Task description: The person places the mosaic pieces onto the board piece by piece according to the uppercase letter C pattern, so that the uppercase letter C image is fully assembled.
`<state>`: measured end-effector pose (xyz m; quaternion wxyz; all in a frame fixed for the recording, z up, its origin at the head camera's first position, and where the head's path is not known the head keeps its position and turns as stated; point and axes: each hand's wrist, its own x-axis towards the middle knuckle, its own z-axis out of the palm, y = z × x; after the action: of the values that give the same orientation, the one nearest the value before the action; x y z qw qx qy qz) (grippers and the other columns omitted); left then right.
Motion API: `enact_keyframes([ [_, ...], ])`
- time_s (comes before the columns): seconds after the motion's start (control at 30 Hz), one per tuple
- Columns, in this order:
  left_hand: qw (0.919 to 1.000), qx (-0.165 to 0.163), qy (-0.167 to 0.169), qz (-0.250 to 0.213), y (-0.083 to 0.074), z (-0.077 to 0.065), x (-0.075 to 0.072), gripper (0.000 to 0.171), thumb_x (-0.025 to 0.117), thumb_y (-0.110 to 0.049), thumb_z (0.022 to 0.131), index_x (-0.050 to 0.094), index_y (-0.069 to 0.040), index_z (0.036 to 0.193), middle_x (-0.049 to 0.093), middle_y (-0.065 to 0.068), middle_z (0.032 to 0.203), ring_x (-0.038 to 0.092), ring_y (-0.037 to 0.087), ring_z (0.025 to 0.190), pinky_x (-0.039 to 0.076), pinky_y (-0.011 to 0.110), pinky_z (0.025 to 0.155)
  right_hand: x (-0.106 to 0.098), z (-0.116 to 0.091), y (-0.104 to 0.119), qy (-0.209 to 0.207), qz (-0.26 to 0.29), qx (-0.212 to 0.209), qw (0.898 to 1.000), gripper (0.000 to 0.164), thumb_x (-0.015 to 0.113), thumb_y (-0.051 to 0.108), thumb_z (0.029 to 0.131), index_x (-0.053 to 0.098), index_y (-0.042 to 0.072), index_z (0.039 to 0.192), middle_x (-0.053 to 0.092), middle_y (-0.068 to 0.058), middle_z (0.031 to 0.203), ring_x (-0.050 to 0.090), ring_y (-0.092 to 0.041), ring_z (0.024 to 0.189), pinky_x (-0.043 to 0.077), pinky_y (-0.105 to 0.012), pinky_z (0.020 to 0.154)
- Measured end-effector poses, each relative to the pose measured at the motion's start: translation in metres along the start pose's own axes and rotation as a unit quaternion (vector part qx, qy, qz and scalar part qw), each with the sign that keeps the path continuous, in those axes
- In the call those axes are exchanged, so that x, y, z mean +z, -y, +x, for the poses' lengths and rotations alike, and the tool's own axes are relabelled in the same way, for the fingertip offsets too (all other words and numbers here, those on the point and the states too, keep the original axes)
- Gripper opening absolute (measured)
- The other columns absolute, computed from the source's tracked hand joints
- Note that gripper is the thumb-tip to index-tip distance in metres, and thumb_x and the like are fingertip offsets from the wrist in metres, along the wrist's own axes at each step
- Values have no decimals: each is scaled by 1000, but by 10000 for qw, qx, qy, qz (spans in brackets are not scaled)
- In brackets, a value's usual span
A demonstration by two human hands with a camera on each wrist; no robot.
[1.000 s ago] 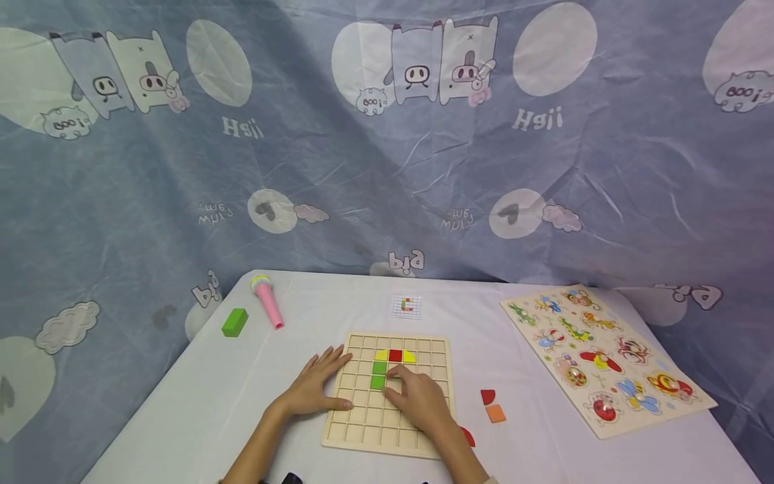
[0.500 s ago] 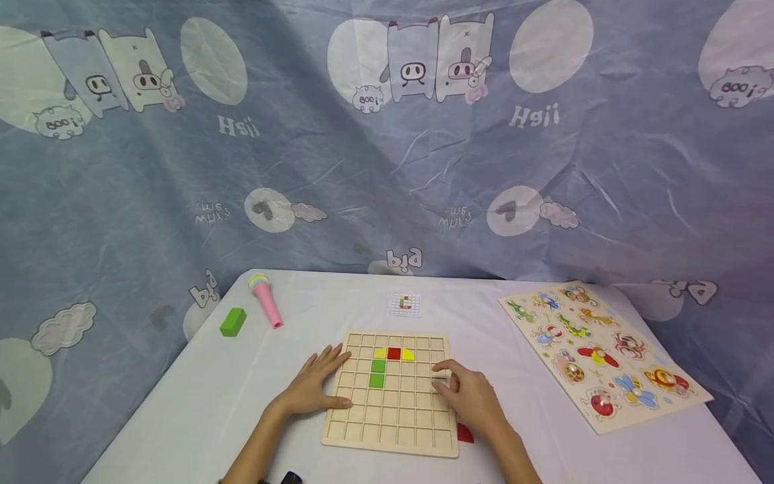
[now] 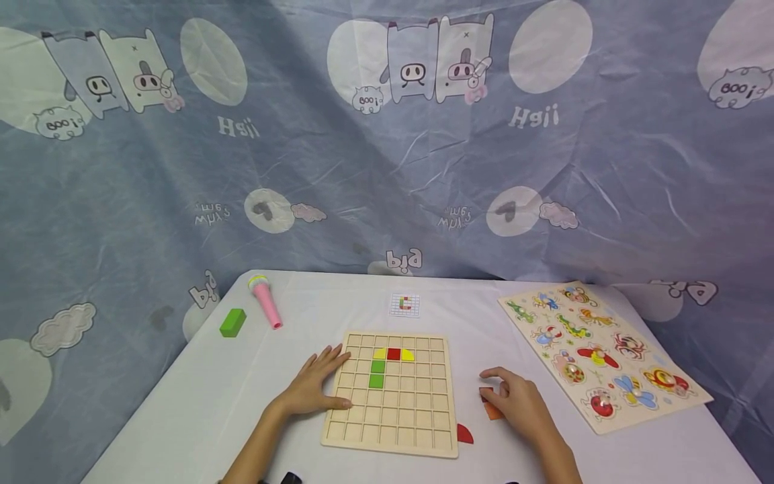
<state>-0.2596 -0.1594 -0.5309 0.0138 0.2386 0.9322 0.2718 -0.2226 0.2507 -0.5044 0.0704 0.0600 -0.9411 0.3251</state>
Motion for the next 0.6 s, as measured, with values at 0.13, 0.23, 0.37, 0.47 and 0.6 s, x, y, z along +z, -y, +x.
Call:
enact_keyframes([
  [0.13,10000,49,-39,-10,0,0,0,100,66,-70,65,35,-16,143,21,9,151,12,32,139,6,52,110,-1,0,-5,224,-14,151,9996,23,75,25,77,68,16,98,40,5,51,33,-7,43,27,-21,41],
  [0.23,10000,27,-30,-10,0,0,0,100,65,-70,65,35,-15,143,20,9,151,11,32,139,5,52,110,-1,1,-7,297,16,181,9994,21,74,24,77,69,16,96,40,5,51,34,-7,43,27,-21,41],
  [0.37,10000,38,-22,-46,-1,0,0,100,66,-69,65,35,-16,143,21,8,151,11,32,139,5,52,110,-1,1,-8,380,65,243,9990,23,74,26,77,69,15,96,40,4,51,33,-8,43,28,-22,41],
  [0.47,10000,57,-13,-45,-1,0,0,99,66,-69,65,35,-16,143,21,8,151,11,31,139,5,52,110,-2,1,-9,452,128,308,9984,25,75,29,77,69,15,97,41,4,51,33,-7,42,28,-21,42],
  [0.6,10000,36,-10,30,1,0,0,100,65,-71,64,34,-18,144,20,6,152,11,29,139,5,51,110,-3,0,-9,548,231,324,9977,30,75,33,76,68,15,99,42,4,51,34,-7,42,29,-21,42],
])
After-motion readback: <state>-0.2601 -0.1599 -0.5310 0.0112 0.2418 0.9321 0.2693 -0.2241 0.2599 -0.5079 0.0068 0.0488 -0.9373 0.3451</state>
